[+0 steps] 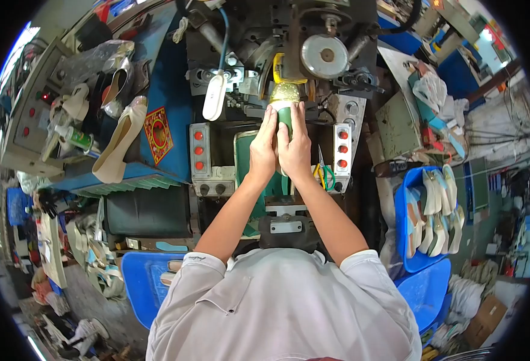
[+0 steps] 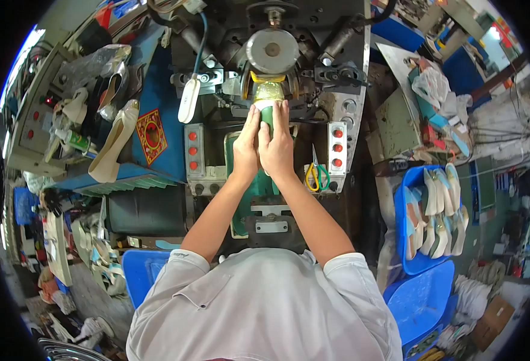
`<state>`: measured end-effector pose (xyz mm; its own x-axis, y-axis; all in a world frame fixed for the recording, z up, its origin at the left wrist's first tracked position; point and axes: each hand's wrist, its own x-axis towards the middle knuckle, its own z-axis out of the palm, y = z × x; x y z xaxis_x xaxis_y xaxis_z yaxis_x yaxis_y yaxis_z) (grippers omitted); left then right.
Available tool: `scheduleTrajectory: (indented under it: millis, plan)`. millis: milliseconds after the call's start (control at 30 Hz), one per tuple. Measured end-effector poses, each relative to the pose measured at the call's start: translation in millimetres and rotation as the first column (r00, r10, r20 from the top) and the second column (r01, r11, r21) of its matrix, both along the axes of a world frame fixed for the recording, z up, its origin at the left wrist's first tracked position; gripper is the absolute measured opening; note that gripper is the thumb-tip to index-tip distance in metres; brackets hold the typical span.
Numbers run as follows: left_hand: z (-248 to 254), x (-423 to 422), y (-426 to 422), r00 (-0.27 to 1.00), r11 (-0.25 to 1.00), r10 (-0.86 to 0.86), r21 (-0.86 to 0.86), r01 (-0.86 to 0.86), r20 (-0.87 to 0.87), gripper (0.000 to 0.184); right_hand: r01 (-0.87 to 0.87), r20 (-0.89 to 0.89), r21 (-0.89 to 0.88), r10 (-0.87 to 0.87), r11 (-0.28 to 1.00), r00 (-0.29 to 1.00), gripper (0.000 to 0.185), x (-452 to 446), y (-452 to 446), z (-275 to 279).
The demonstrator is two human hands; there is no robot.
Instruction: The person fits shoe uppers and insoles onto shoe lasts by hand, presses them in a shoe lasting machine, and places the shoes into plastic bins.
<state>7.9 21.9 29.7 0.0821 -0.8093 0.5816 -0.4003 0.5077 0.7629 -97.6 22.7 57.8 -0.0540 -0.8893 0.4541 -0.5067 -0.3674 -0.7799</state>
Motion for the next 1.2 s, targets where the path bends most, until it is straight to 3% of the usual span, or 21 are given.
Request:
scheduleTrajectory:
  millis: [200,333,567,700,833,933,1067,1200]
  plan:
    - [4,2,4,0.996,0.998,-0.044,0.049,0.048,-0.084,0.052,-0.024,-0.044,-0.069,0.021,0.997,0.999,0.060,-1,-2,2]
    - [-1,2,2,0.999,0.999,0.014,-0.038,-0.016,-0.049,0.057,-0.035,-0.073,-0.059,0.030,0.998,0.997,0.059,-3,-2,0]
    - [2,4,6,0.999,0.999,0.012,-0.042,-0.014,-0.050,0.057,-0.052,-0.143,-0.102,0.037,0.993,0.989,0.059,-4,1,4]
    - [-4,12,12,0.981,1.000,0.023,-0.009,-0.025,-0.194,0.038,-0.036,-0.149,-0.078,0.024,0.996,0.989,0.067,-6,2,2]
    - [-6,50,67,0.953,0.954,0.105,0.298,-0.016,-0.283,0.030,0.007,-0.158,0.020,-0.004,1.000,0.987,0.075,-7,10,6]
    - [-48,63,112,0.903,0.933,0.158,0.359,-0.005,-0.398,0.027,0.038,-0.199,0.041,-0.030,0.998,0.979,0.078,-10,10,10]
    - [-100,71,176,0.914,0.877,0.194,0.481,0.002,-0.357,0.023,0.050,-0.204,0.090,-0.031,0.995,0.978,0.081,-11,23,28]
    - [-135,61,226,0.859,0.845,0.317,0.531,-0.064,-0.401,0.020,0.019,-0.202,0.349,0.055,0.937,0.978,0.075,-22,28,35]
